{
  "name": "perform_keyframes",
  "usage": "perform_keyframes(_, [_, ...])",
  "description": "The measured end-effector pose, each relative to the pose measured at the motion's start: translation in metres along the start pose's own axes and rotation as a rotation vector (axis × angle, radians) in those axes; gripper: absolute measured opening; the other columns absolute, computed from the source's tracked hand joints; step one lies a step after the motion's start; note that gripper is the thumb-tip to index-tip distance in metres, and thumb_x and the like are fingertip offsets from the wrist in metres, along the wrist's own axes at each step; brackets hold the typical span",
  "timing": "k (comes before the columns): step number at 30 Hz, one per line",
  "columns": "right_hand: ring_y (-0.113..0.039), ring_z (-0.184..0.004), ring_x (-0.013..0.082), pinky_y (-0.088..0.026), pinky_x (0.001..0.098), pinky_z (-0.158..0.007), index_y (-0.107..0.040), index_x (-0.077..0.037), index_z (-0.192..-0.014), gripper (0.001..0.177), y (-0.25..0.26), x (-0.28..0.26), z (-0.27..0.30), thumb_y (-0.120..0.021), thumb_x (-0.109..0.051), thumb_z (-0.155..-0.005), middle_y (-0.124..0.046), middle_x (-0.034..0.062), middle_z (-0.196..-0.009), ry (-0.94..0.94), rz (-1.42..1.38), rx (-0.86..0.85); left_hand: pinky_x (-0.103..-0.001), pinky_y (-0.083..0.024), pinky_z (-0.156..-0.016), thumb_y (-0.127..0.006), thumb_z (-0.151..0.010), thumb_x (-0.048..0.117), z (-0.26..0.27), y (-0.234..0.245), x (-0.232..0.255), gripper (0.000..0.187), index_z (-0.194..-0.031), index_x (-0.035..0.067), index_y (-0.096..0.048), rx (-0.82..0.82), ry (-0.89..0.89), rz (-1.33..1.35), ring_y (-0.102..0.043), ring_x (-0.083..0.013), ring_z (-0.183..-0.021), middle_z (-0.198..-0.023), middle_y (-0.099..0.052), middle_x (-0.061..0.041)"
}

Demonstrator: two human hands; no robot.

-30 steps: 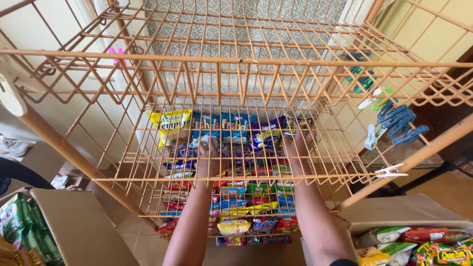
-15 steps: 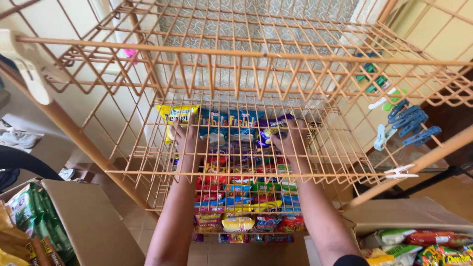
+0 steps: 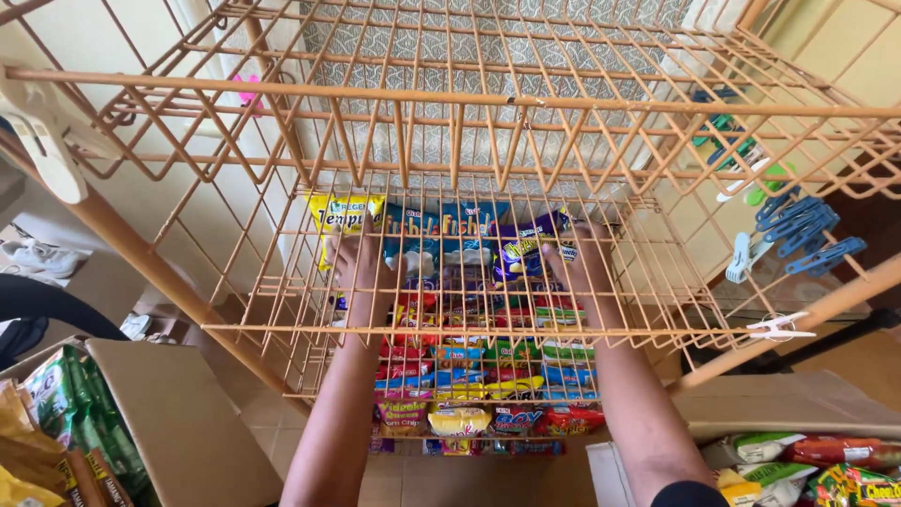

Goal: Organizing and restocking snack bags on a wire rack.

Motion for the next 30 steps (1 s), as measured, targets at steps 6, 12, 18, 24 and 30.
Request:
perform_keyframes(6, [-0.057, -0.113, 0.0380, -0.047, 0.0522, -0.099, -0.065, -0.005, -0.100, 0.029, 0.023, -0.015, 0.014, -0.083, -0.021, -0.085, -0.058, 0.0187, -0.113, 0.108, -0.074, 0.134, -0.069, -0.040, -0.103, -0.085, -0.071, 0.035, 0.048, 0.006, 0.067, 0.112, -0.161, 0.019, -0.021, -0.222, 0.112, 0.174, -0.025, -0.0592, -0.143, -0.156, -0.019, -0.038])
perform_keyframes(12, [-0.063, -0.093, 0.0298, -0.050, 0.0429, -0.085, -0.064, -0.006, -0.098, 0.024, 0.035, -0.033, 0.051, -0.079, -0.022, -0.088, -0.064, 0.0154, -0.094, -0.080, -0.138, 0.028, -0.068, -0.037, -0.097, -0.085, -0.081, 0.037, 0.099, 0.002, 0.156, 0.101, -0.154, 0.002, -0.025, -0.367, -0.087, 0.359, -0.030, -0.0640, -0.133, -0.147, -0.026, -0.044])
perform_keyframes(18, [-0.067, -0.101, 0.0165, -0.052, 0.0339, -0.090, -0.067, -0.001, -0.114, 0.024, 0.075, -0.084, 0.156, -0.064, -0.015, -0.094, -0.072, 0.0076, -0.104, -0.488, -0.584, 0.021, -0.048, -0.047, -0.106, -0.063, -0.086, 0.007, 0.152, -0.010, 0.213, 0.053, -0.138, 0.003, -0.053, -0.581, -0.303, 0.995, -0.058, -0.0445, -0.127, -0.132, -0.060, -0.025])
perform_keyframes(24, [-0.062, -0.115, 0.0166, -0.046, 0.0324, -0.103, -0.063, 0.001, -0.125, 0.033, 0.179, -0.129, 0.201, -0.057, -0.023, -0.104, -0.069, 0.0086, -0.121, -0.719, -0.582, 0.284, -0.041, -0.050, -0.104, -0.062, -0.088, -0.001, 0.190, -0.001, 0.275, 0.051, -0.138, 0.001, -0.052, -0.806, -0.418, 1.242, -0.062, -0.0361, -0.121, -0.127, -0.059, -0.020])
perform_keyframes(30, [-0.059, -0.117, 0.0184, -0.044, 0.0319, -0.105, -0.057, -0.001, -0.139, 0.046, 0.242, -0.160, 0.265, -0.049, -0.034, -0.107, -0.063, 0.0088, -0.122, -0.854, -0.370, 0.460, -0.038, -0.051, -0.105, -0.058, -0.098, 0.007, 0.247, 0.005, 0.326, 0.047, -0.144, 0.002, -0.048, -1.360, -0.349, 1.462, -0.062, -0.0297, -0.124, -0.135, -0.055, -0.016])
Point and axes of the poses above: each hand's wrist, its own z-axis away from the middle knuckle, its own y-axis out of the back of the hand, x = y × z, the point moved 1 cm from there along -z, towards the middle knuckle
